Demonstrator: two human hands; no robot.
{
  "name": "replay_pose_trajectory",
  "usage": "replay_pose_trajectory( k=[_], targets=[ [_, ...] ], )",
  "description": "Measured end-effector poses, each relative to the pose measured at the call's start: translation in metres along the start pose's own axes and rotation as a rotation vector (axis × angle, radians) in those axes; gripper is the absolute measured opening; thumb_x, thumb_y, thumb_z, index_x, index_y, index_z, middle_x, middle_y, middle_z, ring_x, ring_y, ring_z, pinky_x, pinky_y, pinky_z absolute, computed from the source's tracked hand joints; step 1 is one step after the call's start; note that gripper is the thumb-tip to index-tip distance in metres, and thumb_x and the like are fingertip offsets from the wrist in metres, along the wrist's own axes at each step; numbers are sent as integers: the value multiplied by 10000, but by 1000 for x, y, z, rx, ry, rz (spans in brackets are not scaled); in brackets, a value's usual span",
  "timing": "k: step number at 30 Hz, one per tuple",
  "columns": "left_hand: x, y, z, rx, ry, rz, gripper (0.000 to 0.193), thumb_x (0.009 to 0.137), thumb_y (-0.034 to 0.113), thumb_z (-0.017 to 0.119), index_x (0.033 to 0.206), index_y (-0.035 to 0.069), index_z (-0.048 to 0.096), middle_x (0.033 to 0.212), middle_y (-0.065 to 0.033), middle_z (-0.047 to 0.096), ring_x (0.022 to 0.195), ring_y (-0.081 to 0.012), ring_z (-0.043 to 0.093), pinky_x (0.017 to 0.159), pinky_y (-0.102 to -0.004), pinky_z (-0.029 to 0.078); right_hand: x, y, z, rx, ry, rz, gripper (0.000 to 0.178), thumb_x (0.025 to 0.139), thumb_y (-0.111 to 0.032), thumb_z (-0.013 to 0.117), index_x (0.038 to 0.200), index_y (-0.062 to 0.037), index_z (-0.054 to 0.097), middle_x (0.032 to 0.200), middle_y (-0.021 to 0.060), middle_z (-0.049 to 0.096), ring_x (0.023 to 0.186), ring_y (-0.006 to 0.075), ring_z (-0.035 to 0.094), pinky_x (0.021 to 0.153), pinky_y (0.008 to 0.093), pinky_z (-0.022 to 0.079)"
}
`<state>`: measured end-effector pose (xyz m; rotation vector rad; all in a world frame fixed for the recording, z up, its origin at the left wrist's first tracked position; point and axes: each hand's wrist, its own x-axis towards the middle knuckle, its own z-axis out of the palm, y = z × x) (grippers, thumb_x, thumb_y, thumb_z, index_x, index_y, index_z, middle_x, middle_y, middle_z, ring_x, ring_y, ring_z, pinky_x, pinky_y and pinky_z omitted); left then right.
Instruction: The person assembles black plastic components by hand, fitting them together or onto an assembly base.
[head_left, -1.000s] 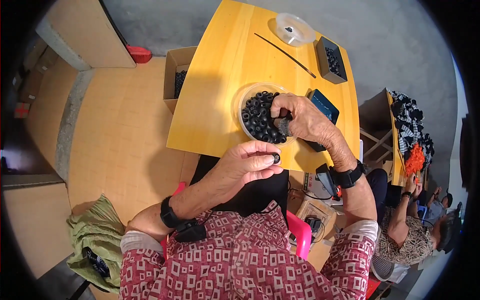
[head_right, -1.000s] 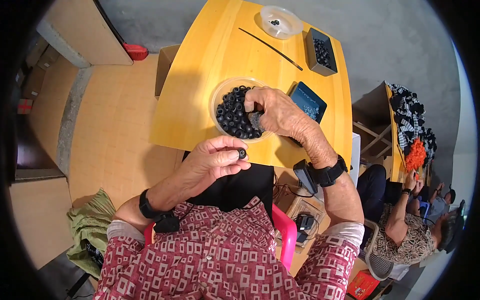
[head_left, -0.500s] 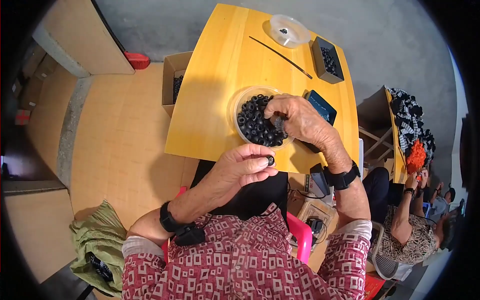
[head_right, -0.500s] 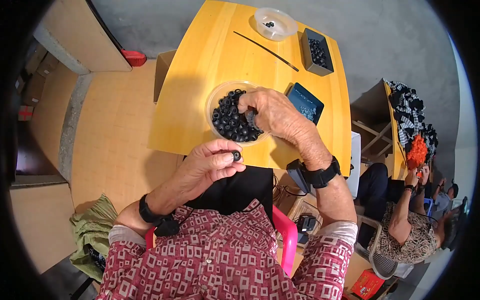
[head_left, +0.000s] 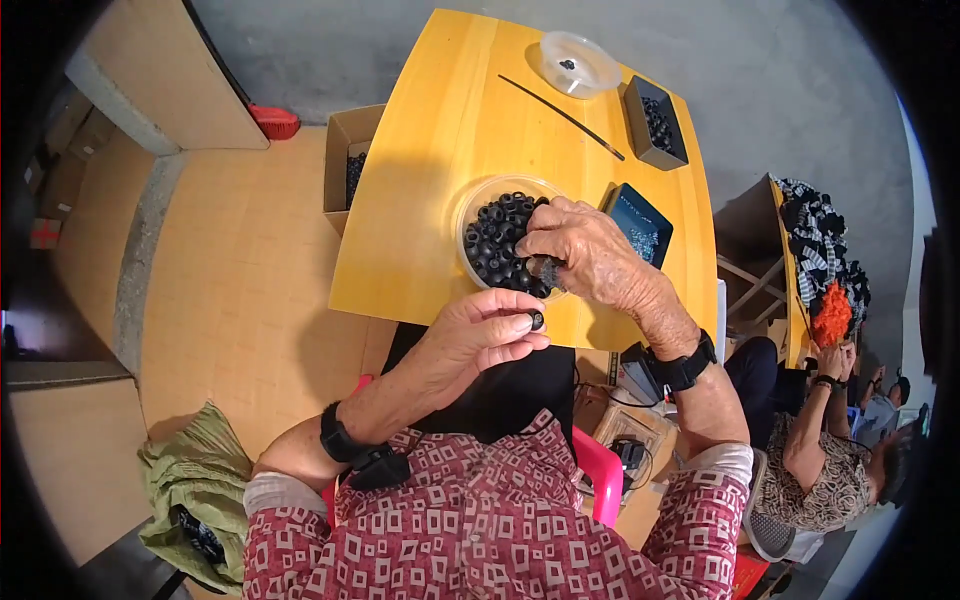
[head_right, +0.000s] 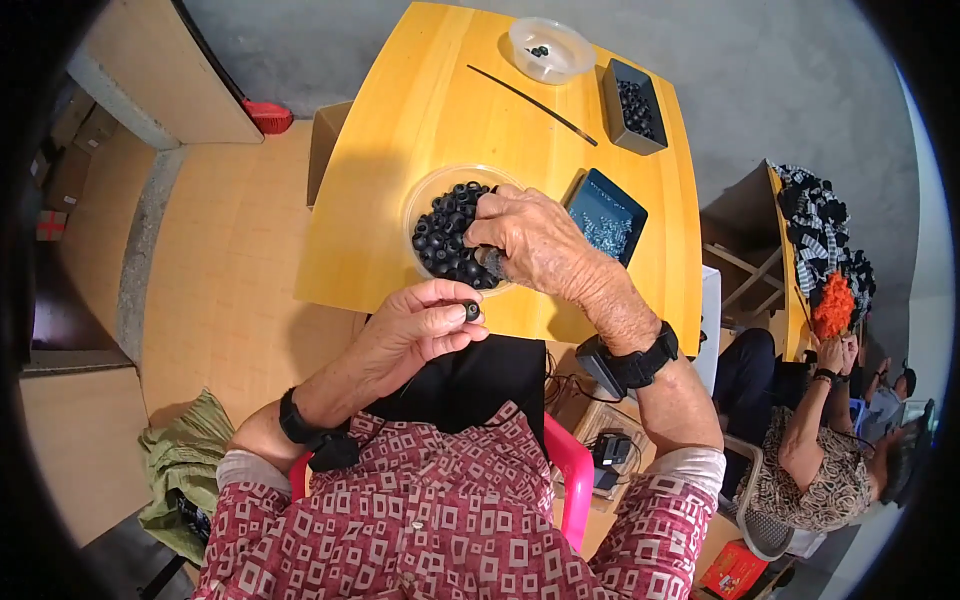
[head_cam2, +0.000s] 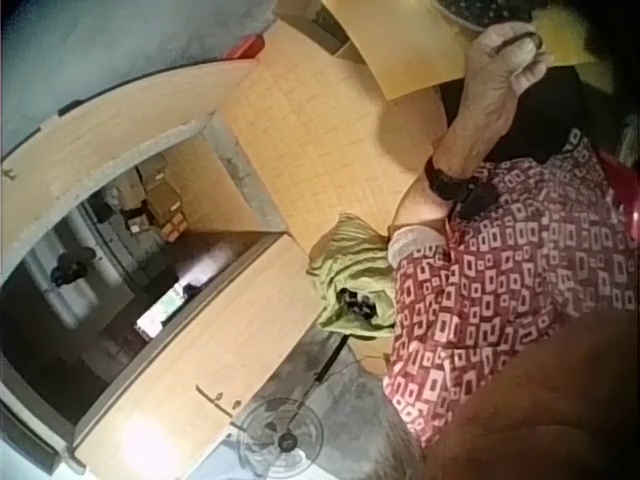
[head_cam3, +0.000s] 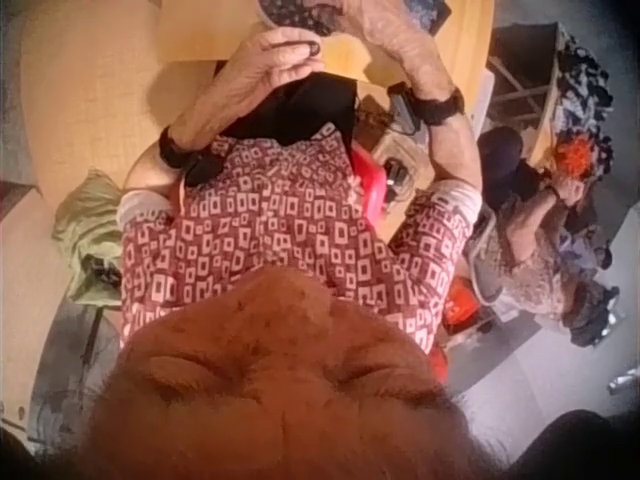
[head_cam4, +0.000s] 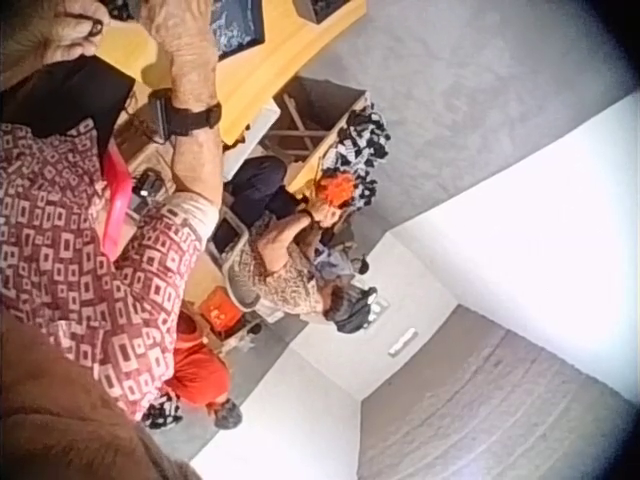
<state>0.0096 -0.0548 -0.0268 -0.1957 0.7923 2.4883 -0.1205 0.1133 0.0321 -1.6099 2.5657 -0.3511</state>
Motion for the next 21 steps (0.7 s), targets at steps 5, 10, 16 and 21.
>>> replay_pose_trajectory(
  k=[5, 10, 16, 21],
  targets=[
    [1, 1, -4, -16, -7, -7, 223, 908, 49, 594, 1123, -9, 584, 981, -115, 653, 916, -204, 680, 819, -257, 558, 0, -1, 3, 270, -46, 105, 257, 698, 44, 646, 936, -49, 671, 854, 85, 597, 893, 285, 558, 803, 373, 456],
    [2, 0, -5, -17, -11, -8, 230, 905, 52, 600, 1127, -8, 584, 984, -112, 653, 917, -204, 681, 821, -256, 558, 4, 1, 5, 270, -32, 72, 191, 706, 36, 646, 882, -26, 607, 802, 92, 580, 841, 289, 556, 790, 368, 450],
    [2, 2, -6, -3, -20, -21, 225, 906, 59, 602, 1122, -2, 590, 988, -104, 650, 919, -200, 680, 823, -253, 557, 1, 3, 8, 303, -11, 82, 192, 694, 46, 650, 841, -15, 542, 764, 98, 568, 804, 306, 568, 773, 369, 458],
    [3, 1, -6, -13, -11, -6, 221, 907, 63, 601, 1119, 0, 595, 1000, -101, 647, 921, -195, 678, 828, -250, 555, 2, -7, -3, 158, 84, 130, 208, 684, 52, 648, 870, -19, 585, 797, 101, 595, 837, 310, 586, 741, 392, 477]
  ],
)
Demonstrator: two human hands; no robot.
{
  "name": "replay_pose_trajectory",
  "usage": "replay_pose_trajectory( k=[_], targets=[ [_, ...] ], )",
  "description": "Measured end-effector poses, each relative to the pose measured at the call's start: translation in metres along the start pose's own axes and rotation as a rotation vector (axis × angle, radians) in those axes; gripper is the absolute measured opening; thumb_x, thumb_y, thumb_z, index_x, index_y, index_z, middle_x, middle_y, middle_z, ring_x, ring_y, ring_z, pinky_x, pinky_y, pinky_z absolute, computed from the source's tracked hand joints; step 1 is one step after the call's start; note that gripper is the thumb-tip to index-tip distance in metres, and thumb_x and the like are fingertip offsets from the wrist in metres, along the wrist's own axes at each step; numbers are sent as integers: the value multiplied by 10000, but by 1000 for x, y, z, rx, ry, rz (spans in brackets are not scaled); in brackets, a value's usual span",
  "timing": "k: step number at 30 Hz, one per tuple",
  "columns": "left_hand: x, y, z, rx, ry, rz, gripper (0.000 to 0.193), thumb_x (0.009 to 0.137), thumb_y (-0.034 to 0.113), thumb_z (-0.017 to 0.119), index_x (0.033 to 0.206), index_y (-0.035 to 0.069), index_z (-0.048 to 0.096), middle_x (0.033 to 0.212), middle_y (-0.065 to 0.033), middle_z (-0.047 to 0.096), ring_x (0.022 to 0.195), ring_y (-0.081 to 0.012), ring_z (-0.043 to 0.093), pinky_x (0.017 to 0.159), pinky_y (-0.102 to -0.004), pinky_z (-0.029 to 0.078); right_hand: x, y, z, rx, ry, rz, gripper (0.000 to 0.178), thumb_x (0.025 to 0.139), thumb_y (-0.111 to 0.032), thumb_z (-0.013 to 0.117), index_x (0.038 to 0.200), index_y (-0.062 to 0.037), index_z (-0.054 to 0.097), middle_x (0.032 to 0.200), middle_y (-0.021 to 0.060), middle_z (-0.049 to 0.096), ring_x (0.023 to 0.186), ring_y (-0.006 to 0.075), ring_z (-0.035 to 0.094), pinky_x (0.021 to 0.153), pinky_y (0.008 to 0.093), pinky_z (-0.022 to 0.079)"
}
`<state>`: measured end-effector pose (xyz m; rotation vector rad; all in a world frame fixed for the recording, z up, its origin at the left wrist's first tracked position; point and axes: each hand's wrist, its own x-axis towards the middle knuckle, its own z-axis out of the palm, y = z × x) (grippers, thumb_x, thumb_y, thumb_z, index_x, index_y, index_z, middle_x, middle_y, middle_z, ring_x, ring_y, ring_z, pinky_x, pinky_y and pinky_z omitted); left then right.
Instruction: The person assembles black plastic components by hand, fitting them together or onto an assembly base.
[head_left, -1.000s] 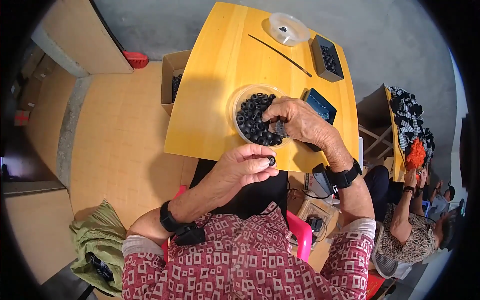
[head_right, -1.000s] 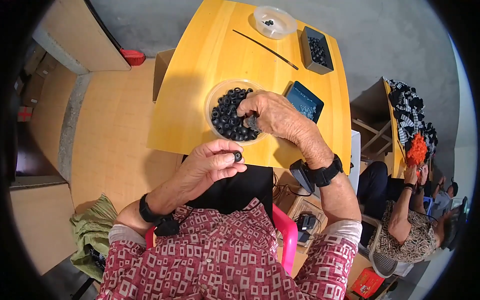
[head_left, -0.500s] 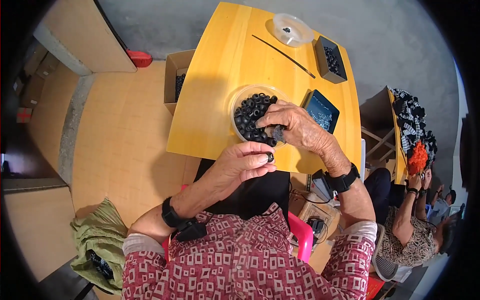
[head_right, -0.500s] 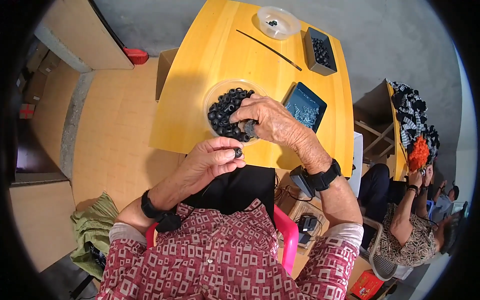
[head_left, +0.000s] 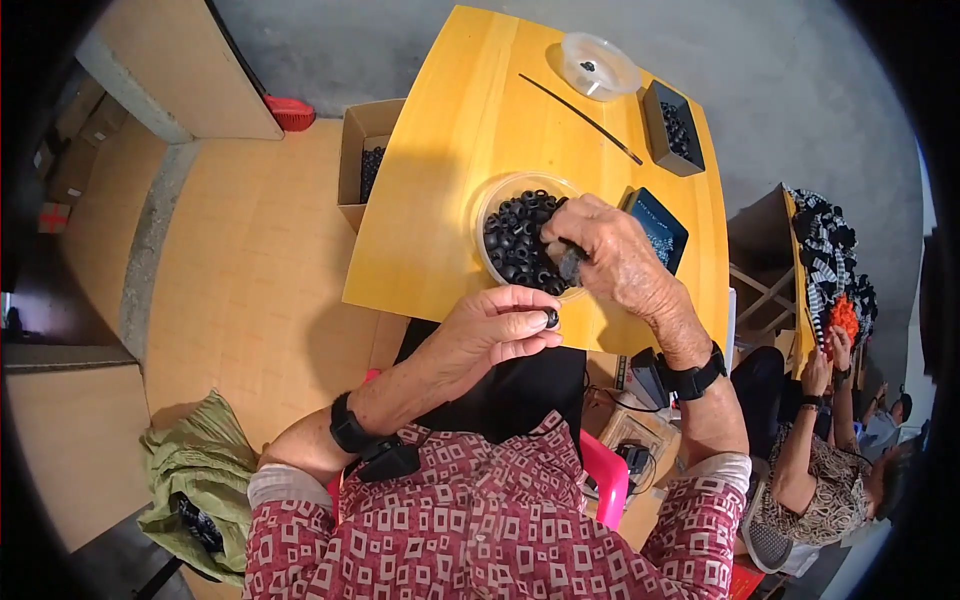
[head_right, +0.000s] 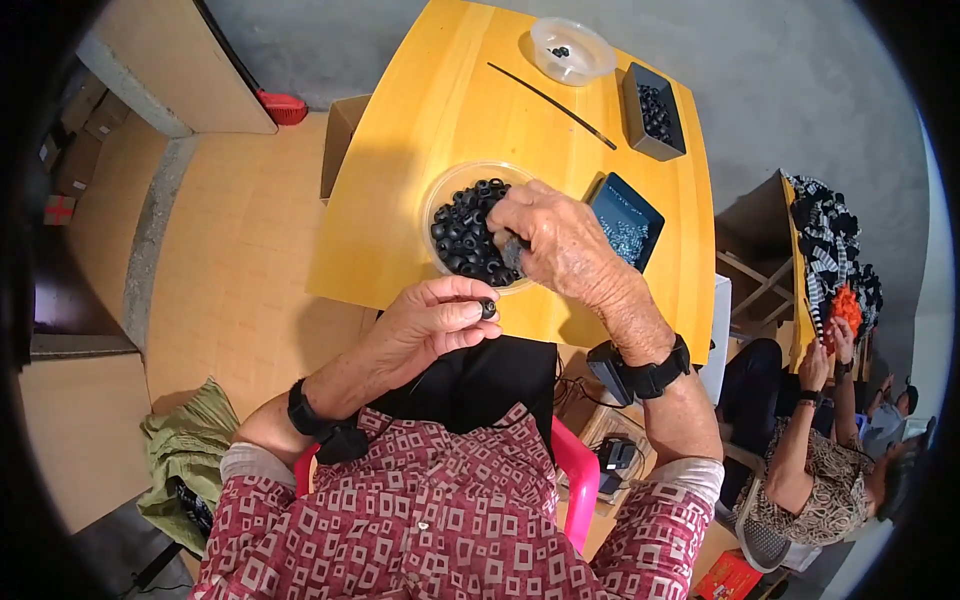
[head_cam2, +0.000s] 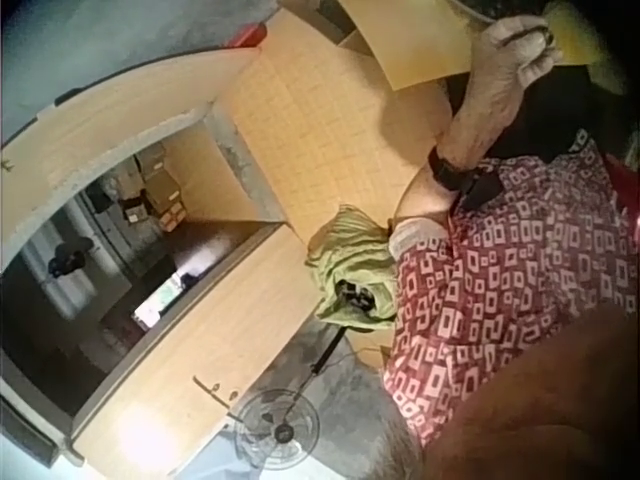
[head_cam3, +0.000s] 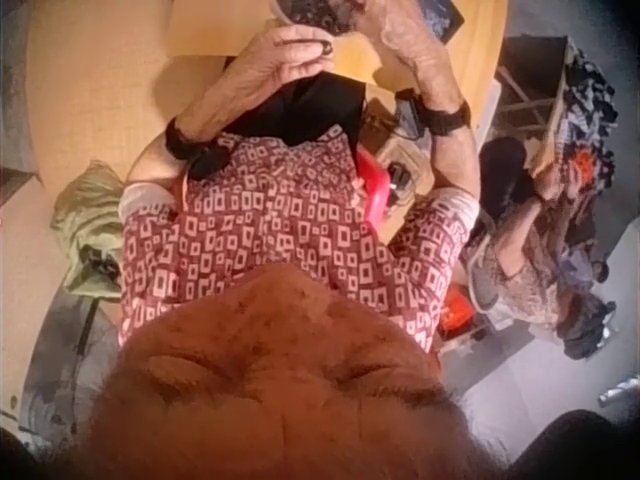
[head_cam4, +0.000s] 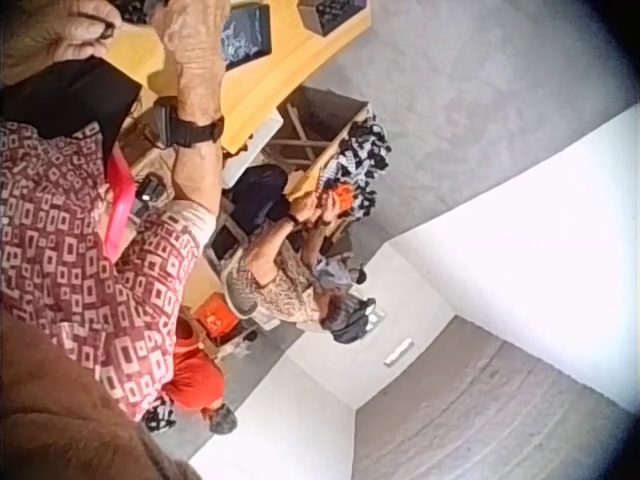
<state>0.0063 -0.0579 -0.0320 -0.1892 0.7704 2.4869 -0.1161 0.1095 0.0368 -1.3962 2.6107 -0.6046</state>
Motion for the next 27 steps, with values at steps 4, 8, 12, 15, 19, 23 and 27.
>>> replay_pose_trajectory(
  k=[4, 8, 12, 15, 19, 23, 27],
  targets=[
    [-1, 1, 1, 5, 3, -5, 225, 905, 62, 604, 1120, -1, 596, 1004, -101, 648, 920, -198, 677, 820, -251, 556, 9, -14, 2, 57, 43, -20, 257, 671, 46, 644, 919, -18, 637, 839, 115, 606, 879, 324, 593, 755, 396, 485],
    [0, 0, 1, 4, 6, -1, 229, 903, 66, 609, 1120, -4, 596, 1005, -105, 648, 917, -202, 678, 815, -250, 559, 15, -14, 9, 25, -20, -20, 334, 610, 98, 561, 921, 14, 651, 881, 141, 604, 918, 356, 587, 785, 412, 485],
    [-1, 0, 1, 8, -6, 1, 233, 902, 67, 611, 1122, -9, 595, 1004, -110, 650, 919, -205, 678, 823, -252, 559, 20, -19, 7, -31, -79, 7, 368, 578, 113, 524, 913, 26, 649, 897, 148, 606, 947, 356, 583, 806, 419, 481],
    [-2, 0, 1, 16, 25, -7, 243, 901, 69, 613, 1129, -12, 593, 1004, -109, 650, 921, -206, 678, 828, -257, 556, 27, -24, 5, 0, -177, 104, 348, 588, 89, 541, 911, 25, 656, 906, 156, 611, 967, 352, 581, 812, 422, 479],
    [-2, 1, 3, 19, 8, -6, 252, 900, 78, 617, 1136, -10, 593, 1004, -104, 650, 919, -203, 677, 834, -260, 553, 26, -17, 15, -50, -180, 90, 334, 597, 69, 553, 911, 23, 659, 894, 166, 614, 948, 357, 589, 795, 422, 482],
    [-1, 2, 5, 43, 4, -10, 247, 902, 85, 617, 1130, -7, 595, 1003, -101, 648, 928, -201, 673, 846, -264, 549, 22, -19, 27, -47, -45, 146, 299, 623, 64, 547, 893, 7, 660, 859, 163, 601, 876, 365, 598, 755, 421, 487],
    [-2, 3, 4, 46, 1, -12, 244, 903, 93, 618, 1125, -6, 597, 1005, -99, 642, 930, -197, 670, 850, -265, 543, 24, -23, 29, -26, -24, 193, 250, 646, 59, 549, 866, 2, 654, 828, 150, 586, 836, 361, 598, 728, 420, 487]
  ],
)
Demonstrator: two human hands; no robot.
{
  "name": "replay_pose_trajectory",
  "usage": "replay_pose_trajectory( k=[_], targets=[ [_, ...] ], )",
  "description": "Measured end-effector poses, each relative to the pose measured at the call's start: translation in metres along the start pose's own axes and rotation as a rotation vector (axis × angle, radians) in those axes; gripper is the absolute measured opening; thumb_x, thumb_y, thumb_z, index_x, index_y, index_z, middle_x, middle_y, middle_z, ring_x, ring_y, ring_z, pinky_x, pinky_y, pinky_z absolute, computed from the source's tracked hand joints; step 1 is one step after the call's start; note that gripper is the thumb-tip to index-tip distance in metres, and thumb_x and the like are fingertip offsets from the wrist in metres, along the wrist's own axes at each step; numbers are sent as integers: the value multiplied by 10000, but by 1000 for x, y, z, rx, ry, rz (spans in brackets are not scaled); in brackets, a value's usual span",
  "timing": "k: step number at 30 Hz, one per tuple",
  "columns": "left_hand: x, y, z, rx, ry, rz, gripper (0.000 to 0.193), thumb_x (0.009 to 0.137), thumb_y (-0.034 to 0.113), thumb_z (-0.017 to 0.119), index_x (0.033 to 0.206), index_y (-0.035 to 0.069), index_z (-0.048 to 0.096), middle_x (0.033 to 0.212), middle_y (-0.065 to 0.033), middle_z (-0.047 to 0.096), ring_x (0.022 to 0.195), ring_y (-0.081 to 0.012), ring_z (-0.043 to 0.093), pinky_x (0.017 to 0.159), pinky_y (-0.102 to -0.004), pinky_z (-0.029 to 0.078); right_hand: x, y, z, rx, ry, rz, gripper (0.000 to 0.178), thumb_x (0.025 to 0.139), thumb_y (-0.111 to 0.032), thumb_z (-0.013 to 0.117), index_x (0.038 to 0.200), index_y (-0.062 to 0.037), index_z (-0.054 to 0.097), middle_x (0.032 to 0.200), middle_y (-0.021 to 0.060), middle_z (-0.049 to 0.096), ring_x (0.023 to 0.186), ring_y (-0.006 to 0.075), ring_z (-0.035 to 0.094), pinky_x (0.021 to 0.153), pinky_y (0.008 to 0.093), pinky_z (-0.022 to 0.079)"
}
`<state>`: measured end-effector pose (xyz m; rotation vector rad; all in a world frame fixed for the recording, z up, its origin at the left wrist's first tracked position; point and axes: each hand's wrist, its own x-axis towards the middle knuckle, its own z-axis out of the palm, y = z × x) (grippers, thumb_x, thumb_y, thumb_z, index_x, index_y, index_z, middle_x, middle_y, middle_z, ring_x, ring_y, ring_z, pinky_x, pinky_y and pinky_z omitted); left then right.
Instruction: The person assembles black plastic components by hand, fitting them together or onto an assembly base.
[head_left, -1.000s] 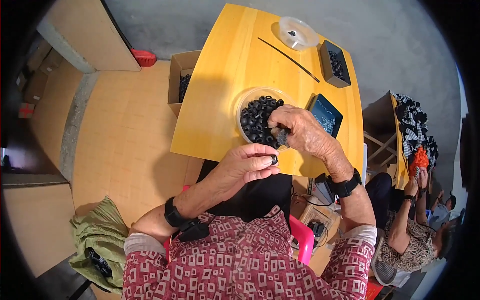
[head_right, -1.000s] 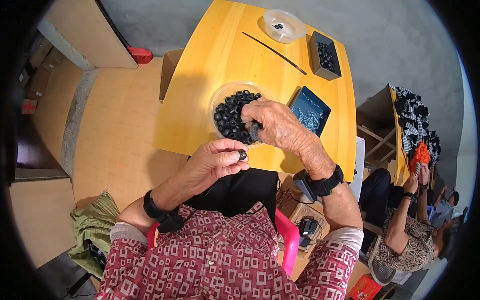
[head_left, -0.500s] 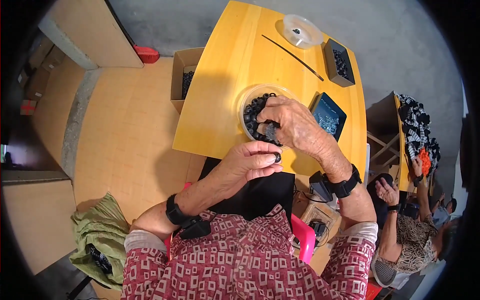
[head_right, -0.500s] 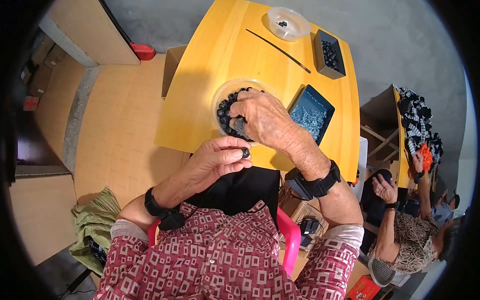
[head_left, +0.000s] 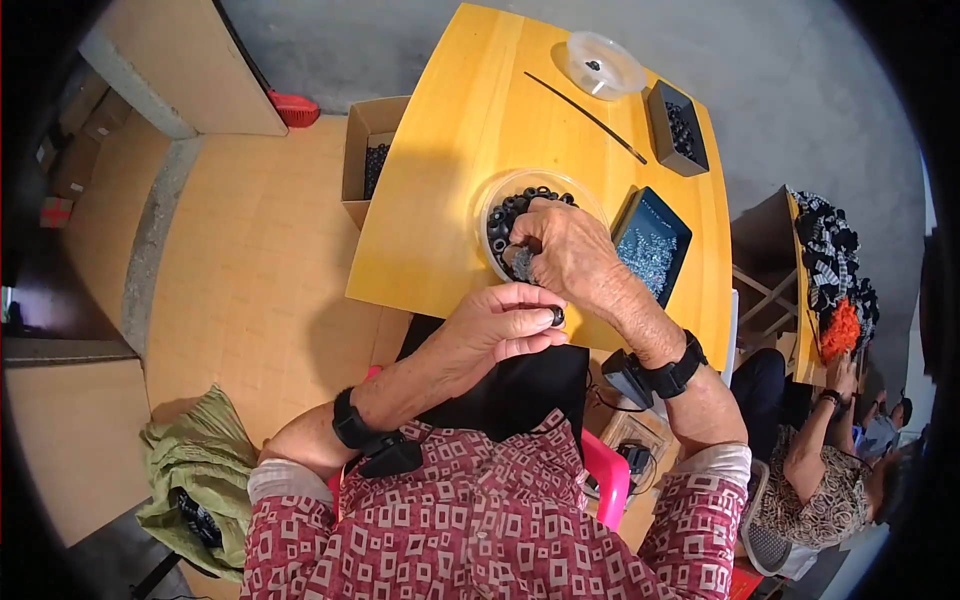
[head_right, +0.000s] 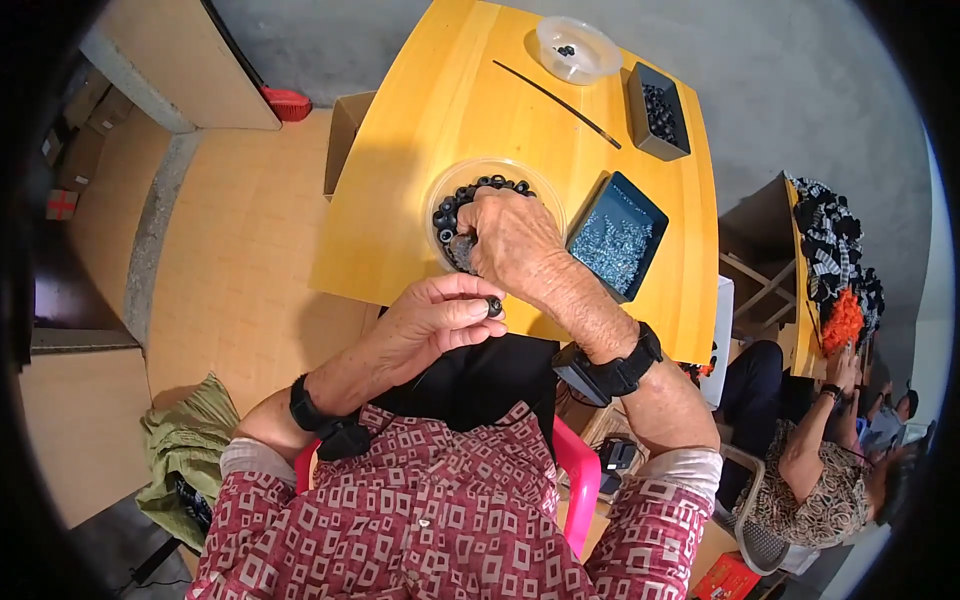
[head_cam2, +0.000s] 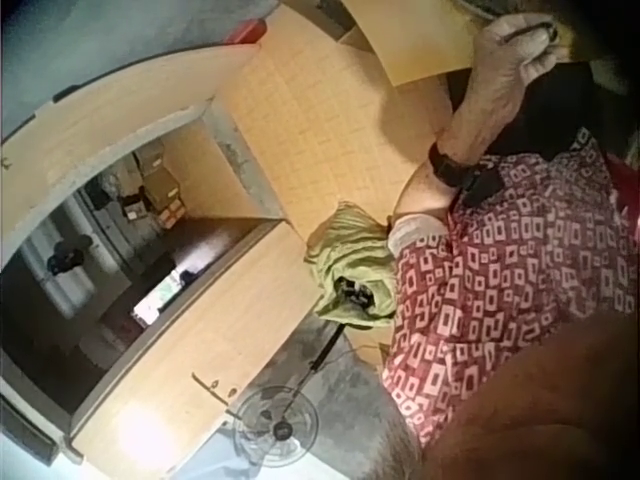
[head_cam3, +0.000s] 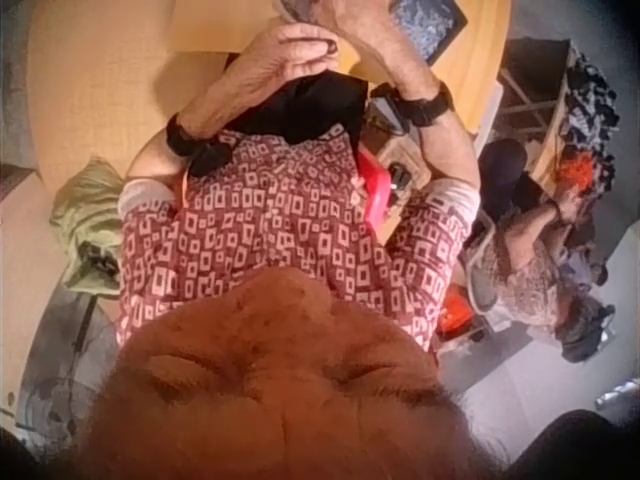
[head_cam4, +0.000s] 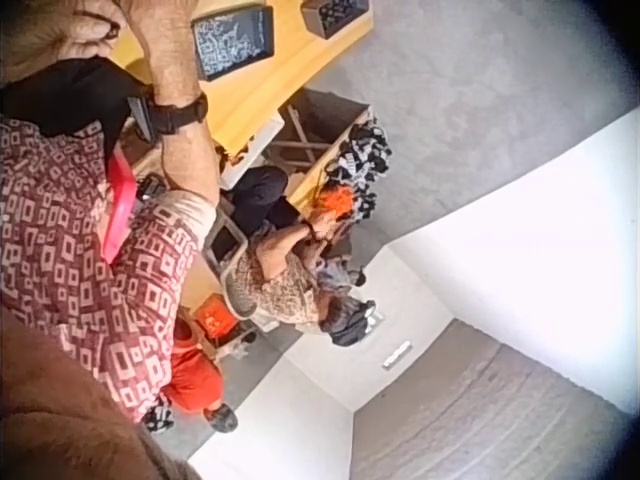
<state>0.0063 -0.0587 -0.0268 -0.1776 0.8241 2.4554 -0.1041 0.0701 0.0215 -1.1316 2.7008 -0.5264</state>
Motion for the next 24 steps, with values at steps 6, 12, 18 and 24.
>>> replay_pose_trajectory(
  k=[6, 12, 18, 24],
  targets=[
    [-1, -1, 2, 12, 2, -8, 262, 899, 106, 626, 1129, -13, 586, 1004, -94, 636, 921, -188, 667, 841, -257, 536, -1, 2, -4, -78, -52, -94, 219, 645, 39, 577, 844, -9, 654, 842, 150, 591, 844, 354, 602, 714, 424, 486],
    [-2, -2, 4, 33, -13, -14, 283, 893, 118, 638, 1136, -14, 580, 1018, -89, 628, 930, -193, 663, 850, -267, 531, 14, -16, -12, -273, -325, 79, 207, 638, 9, 598, 832, -13, 663, 847, 174, 625, 843, 357, 616, 714, 431, 492],
    [0, -4, 1, 26, -4, -14, 254, 899, 93, 624, 1129, -4, 582, 1023, -87, 626, 932, -196, 663, 849, -266, 529, -2, 3, -7, -14, -58, -45, 186, 628, 25, 594, 807, 3, 637, 801, 168, 621, 768, 346, 619, 668, 406, 491],
    [-5, -3, 3, -39, 3, 4, 232, 902, 67, 609, 1128, 16, 593, 997, -99, 649, 924, -191, 668, 844, -265, 537, -30, 11, -45, 441, 19, 191, 101, 746, -42, 677, 806, 3, 610, 700, 55, 600, 657, 138, 566, 611, 282, 454]
  ],
)
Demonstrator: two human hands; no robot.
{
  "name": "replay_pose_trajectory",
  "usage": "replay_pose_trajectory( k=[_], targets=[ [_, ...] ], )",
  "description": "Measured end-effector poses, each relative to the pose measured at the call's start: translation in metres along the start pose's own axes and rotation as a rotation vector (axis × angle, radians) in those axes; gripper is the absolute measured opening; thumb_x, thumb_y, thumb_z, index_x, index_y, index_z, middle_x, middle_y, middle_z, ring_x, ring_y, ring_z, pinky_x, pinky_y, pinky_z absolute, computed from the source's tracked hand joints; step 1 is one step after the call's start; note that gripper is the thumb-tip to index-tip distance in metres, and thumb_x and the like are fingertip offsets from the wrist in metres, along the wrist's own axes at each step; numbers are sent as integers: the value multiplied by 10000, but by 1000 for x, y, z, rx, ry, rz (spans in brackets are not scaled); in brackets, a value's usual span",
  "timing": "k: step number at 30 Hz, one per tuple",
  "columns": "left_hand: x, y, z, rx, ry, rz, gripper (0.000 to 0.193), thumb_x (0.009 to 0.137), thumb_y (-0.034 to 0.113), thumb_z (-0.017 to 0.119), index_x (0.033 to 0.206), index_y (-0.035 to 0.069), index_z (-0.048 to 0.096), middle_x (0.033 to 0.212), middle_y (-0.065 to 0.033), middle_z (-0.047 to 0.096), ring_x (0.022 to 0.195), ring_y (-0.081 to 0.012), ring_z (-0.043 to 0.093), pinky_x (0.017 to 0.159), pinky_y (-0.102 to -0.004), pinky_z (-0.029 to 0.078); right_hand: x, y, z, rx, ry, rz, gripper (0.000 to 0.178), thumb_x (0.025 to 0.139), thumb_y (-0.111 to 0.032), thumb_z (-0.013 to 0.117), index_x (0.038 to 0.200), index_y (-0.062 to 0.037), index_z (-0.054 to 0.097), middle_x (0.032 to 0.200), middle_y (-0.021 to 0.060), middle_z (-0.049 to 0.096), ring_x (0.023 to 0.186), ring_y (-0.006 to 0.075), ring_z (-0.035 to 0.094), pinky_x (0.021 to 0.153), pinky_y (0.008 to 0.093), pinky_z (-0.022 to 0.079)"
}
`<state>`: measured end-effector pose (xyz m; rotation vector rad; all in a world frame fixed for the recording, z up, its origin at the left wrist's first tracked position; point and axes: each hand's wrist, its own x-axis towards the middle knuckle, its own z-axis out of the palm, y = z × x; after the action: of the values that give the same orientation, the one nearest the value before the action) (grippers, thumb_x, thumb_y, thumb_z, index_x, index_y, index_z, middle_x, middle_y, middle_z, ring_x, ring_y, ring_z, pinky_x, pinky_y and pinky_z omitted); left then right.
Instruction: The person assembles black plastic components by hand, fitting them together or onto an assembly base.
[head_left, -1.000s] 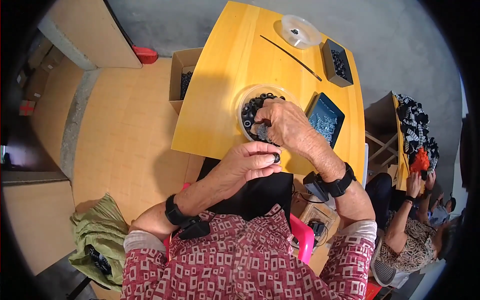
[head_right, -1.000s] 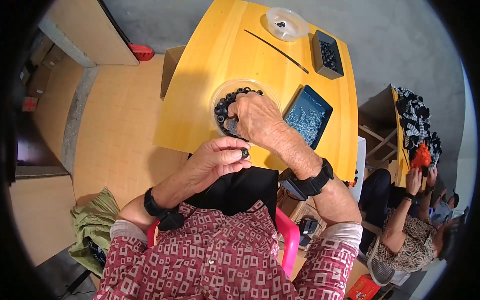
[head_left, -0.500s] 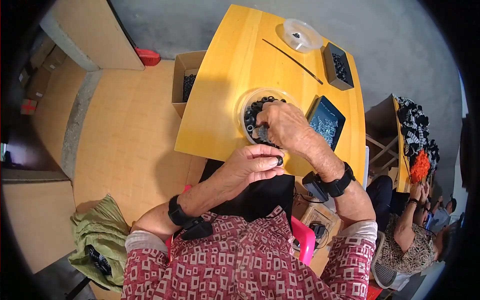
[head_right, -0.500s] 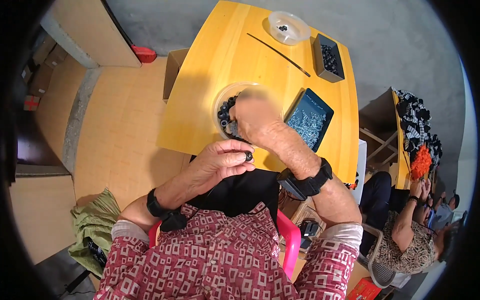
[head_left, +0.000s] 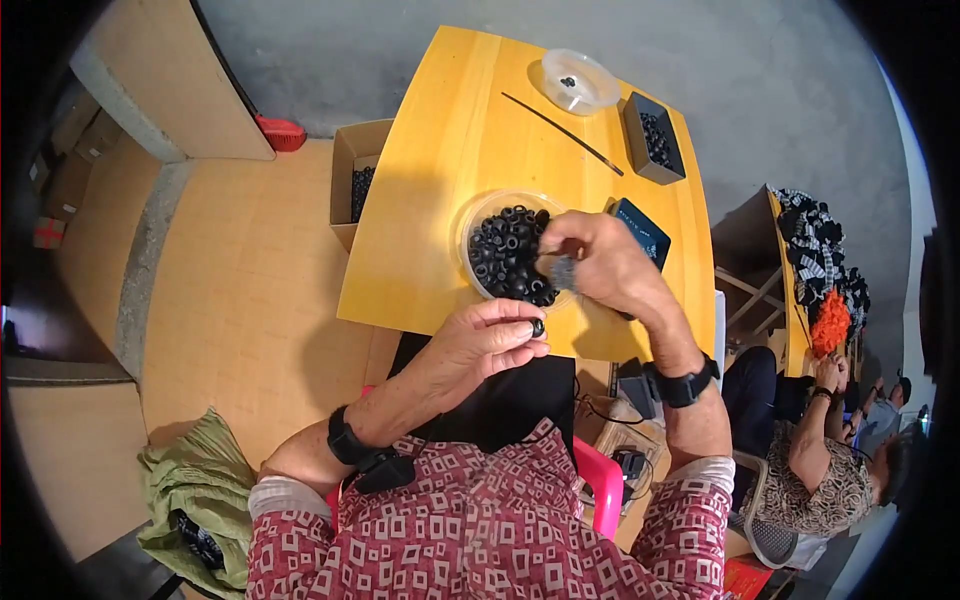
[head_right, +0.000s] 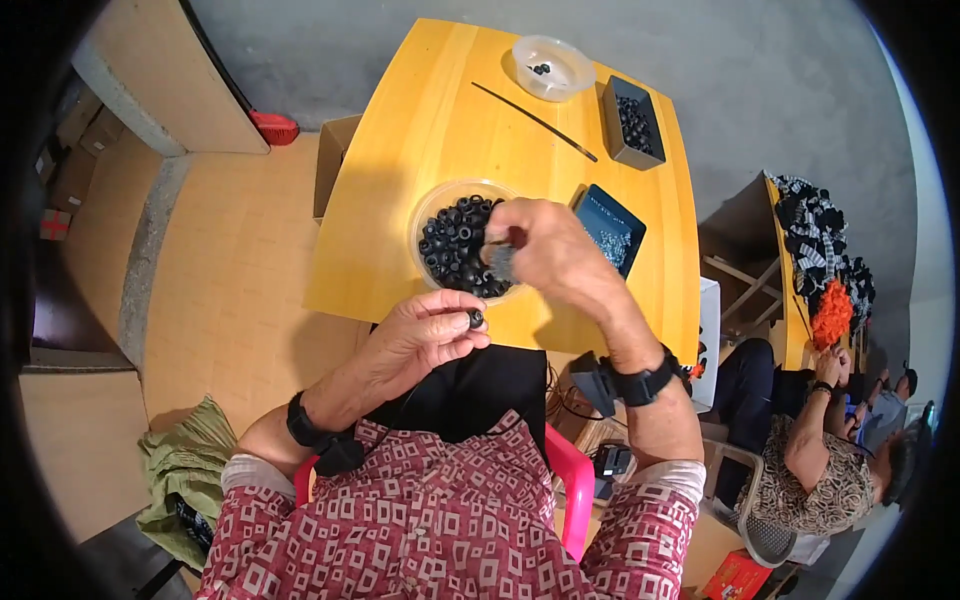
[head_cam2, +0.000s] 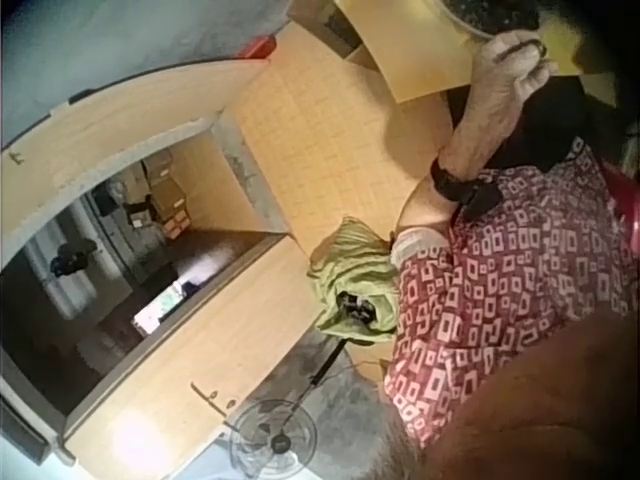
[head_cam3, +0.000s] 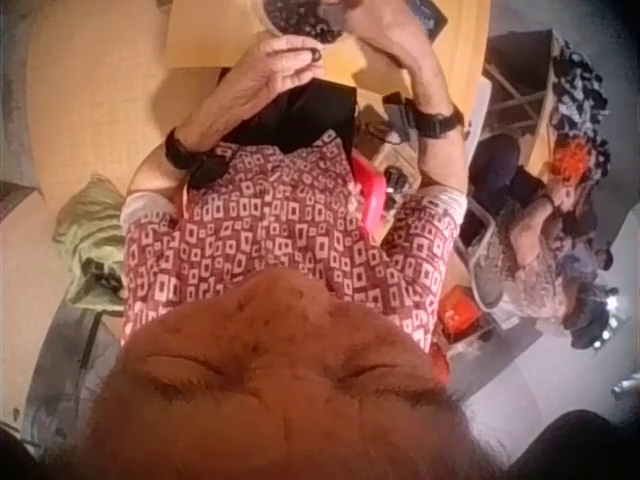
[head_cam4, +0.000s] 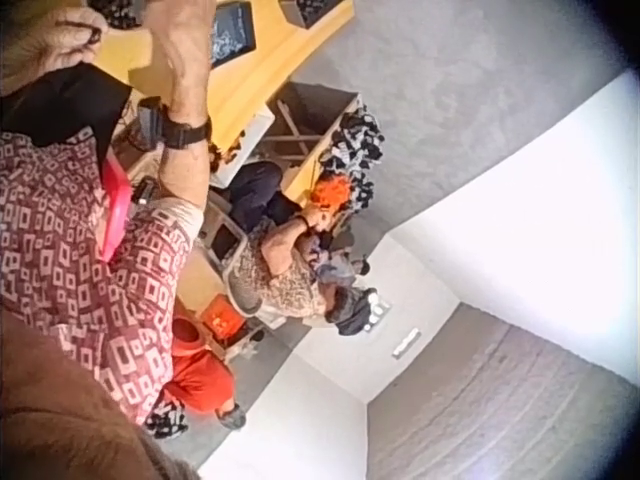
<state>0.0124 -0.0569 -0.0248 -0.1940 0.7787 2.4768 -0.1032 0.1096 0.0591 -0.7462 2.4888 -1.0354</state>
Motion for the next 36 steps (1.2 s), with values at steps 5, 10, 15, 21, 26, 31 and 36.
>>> replay_pose_trajectory(
  k=[5, 10, 15, 21, 26, 31, 36],
  targets=[
    [4, -1, 10, -118, -84, 81, 234, 908, 76, 607, 1136, 23, 595, 995, -97, 662, 924, -182, 670, 832, -256, 544, -44, -7, -10, 121, 80, 1, 168, 729, 0, 718, 792, 11, 563, 653, 17, 523, 619, 70, 478, 563, 238, 411],
    [6, -2, 20, -130, -157, 105, 245, 917, 94, 608, 1155, 40, 588, 1037, -64, 642, 949, -175, 659, 846, -250, 529, -65, -17, -3, 135, 120, -120, 195, 721, 2, 721, 794, -7, 540, 674, 7, 484, 651, 71, 452, 573, 236, 397],
    [5, 0, 29, -173, -231, 93, 221, 920, 73, 594, 1139, 38, 598, 1030, -75, 658, 946, -182, 669, 818, -243, 554, -78, -14, 4, 456, 162, -124, 149, 762, -20, 736, 831, -19, 605, 724, -35, 519, 689, 52, 464, 620, 220, 408],
    [4, -4, 43, -147, -244, 116, 224, 927, 76, 587, 1146, 33, 594, 1046, -89, 657, 954, -188, 670, 809, -239, 560, -87, -6, 21, 610, 333, -204, 147, 798, 27, 713, 921, -17, 646, 849, -18, 628, 788, 46, 567, 680, 196, 451],
    [5, -9, 49, -116, -264, 117, 235, 926, 76, 587, 1155, 25, 579, 1072, -90, 644, 960, -188, 667, 816, -240, 559, -102, 3, 33, 747, 524, -185, 98, 822, 50, 673, 892, 7, 620, 898, 82, 650, 783, 115, 636, 700, 221, 512],
    [7, -15, 50, -102, -287, 94, 240, 924, 74, 590, 1155, 13, 569, 1078, -97, 637, 968, -190, 664, 824, -240, 556, -114, 2, 32, 804, 521, -129, 142, 823, 54, 675, 948, 8, 625, 849, 55, 661, 752, 98, 637, 674, 212, 510],
    [3, -14, 54, -54, -278, 111, 233, 901, 68, 618, 1126, 14, 589, 1042, -114, 647, 924, -209, 673, 792, -248, 568, -117, 9, 32, 1010, 403, -158, 225, 813, 65, 675, 1023, 11, 617, 906, 61, 663, 841, 103, 630, 779, 234, 513]
  ],
)
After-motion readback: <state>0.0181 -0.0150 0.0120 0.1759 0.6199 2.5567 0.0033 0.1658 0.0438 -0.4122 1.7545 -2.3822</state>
